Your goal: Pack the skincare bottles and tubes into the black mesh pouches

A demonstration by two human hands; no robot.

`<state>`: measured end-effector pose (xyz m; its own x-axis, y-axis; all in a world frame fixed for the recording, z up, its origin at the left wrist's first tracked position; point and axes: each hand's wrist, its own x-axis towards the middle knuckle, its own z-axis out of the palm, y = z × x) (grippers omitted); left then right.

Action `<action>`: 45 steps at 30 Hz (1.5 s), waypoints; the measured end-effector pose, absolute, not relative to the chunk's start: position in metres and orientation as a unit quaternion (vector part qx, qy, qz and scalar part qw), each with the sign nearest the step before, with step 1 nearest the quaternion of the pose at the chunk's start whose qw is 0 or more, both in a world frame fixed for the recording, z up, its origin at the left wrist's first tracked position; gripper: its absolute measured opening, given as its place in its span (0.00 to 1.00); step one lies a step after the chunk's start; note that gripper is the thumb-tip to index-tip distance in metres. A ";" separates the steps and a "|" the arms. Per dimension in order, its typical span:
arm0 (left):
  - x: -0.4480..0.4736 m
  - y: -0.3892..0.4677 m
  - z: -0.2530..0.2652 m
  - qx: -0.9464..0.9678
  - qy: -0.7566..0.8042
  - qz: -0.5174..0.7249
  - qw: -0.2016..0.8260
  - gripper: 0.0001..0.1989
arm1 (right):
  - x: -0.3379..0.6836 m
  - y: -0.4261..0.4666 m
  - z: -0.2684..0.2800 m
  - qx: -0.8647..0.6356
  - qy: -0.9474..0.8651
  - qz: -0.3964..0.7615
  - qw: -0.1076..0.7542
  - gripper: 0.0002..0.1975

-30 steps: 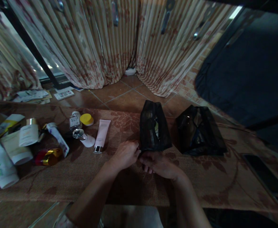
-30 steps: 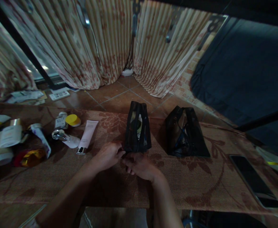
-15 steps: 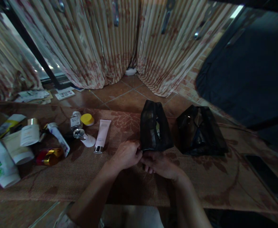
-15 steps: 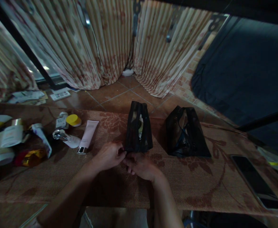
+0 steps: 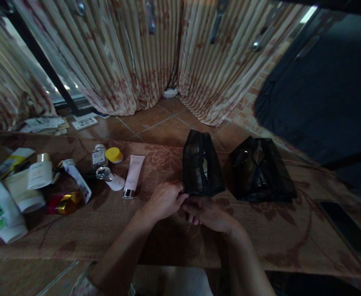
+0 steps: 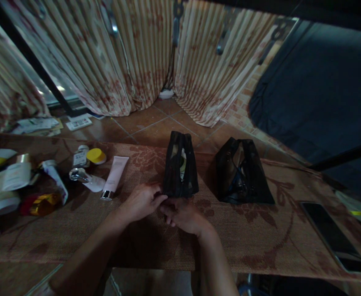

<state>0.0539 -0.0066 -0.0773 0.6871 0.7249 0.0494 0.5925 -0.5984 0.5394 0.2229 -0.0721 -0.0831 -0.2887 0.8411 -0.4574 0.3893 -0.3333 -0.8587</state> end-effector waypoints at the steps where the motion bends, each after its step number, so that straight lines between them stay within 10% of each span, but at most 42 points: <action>1: 0.054 -0.006 -0.077 0.884 0.369 0.135 0.255 0.06 | 0.223 -0.072 -0.082 -0.566 -0.544 0.590 0.190 0.21; 45: 0.056 -0.008 -0.084 0.886 0.416 0.082 0.187 0.05 | 0.275 -0.077 -0.085 -0.649 -0.616 0.354 0.271 0.09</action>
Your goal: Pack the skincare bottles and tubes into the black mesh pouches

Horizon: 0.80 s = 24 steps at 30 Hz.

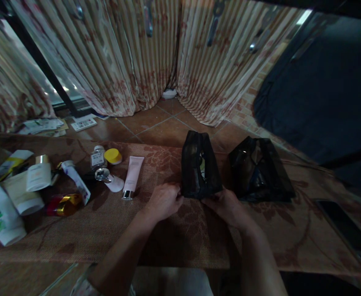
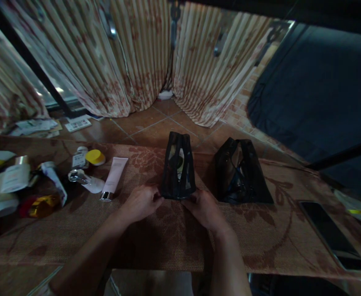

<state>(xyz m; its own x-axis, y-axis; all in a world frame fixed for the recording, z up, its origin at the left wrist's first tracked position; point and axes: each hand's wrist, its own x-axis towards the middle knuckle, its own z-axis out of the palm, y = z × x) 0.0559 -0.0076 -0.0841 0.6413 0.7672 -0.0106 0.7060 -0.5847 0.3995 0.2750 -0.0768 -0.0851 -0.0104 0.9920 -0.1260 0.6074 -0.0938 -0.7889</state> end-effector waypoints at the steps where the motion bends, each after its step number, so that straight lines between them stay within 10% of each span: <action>1: 0.056 -0.008 -0.084 0.888 0.413 0.081 0.185 0.05 | 0.275 -0.077 -0.084 -0.653 -0.610 0.358 0.270 0.10; 24: 0.056 -0.007 -0.084 0.887 0.411 0.082 0.192 0.05 | 0.278 -0.082 -0.074 -0.626 -0.595 0.359 0.353 0.09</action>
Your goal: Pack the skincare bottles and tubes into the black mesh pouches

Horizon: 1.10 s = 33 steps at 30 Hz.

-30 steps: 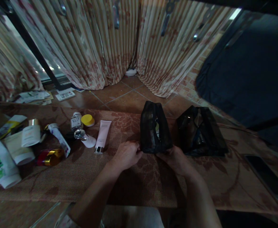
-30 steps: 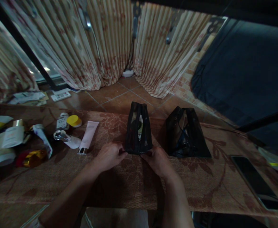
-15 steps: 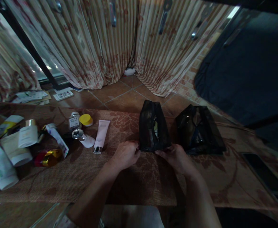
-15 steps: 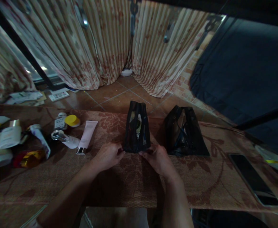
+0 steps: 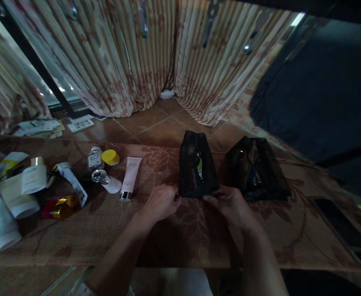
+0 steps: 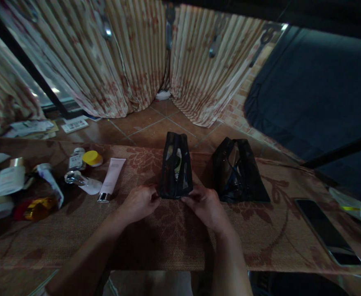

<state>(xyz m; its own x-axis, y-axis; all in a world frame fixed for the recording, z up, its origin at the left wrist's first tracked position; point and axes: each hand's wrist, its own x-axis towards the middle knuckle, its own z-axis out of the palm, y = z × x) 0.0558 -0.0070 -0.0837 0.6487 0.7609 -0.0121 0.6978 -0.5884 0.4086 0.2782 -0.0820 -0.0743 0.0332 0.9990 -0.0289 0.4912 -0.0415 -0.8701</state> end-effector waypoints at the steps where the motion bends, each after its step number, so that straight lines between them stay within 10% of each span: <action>1: 0.056 -0.007 -0.084 0.887 0.411 0.082 0.192 0.05 | 0.279 -0.083 -0.074 -0.622 -0.589 0.361 0.370 0.10; 33: 0.055 -0.007 -0.076 0.885 0.353 0.160 0.259 0.14 | 0.277 -0.085 -0.066 -0.609 -0.559 0.355 0.437 0.12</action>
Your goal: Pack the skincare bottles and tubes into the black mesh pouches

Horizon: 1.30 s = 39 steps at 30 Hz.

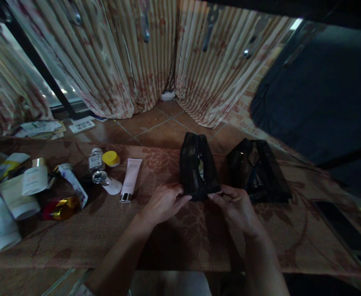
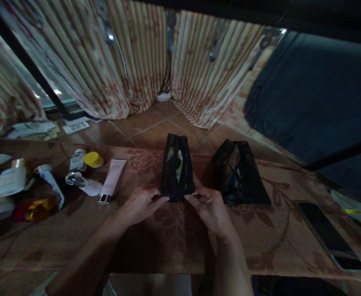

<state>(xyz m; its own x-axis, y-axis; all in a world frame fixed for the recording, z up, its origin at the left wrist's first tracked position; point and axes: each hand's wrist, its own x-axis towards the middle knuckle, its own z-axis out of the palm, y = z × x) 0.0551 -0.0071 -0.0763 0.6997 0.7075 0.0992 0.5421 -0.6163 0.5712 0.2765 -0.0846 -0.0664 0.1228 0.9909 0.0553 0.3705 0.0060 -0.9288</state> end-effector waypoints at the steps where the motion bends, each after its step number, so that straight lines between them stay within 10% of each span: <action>1: 0.055 -0.007 -0.077 0.887 0.349 0.159 0.256 0.14 | 0.276 -0.085 -0.066 -0.608 -0.559 0.357 0.436 0.13; 39: 0.070 -0.012 -0.065 0.848 0.268 0.410 0.199 0.18 | 0.267 -0.083 -0.053 -0.567 -0.643 0.202 0.473 0.16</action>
<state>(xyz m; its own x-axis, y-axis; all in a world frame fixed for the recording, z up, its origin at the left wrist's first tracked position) 0.0703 -0.0122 -0.0653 0.5194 0.6187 0.5895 0.2914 -0.7767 0.5584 0.2665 -0.0831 -0.0526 0.0911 0.9208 0.3793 0.5378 0.2751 -0.7969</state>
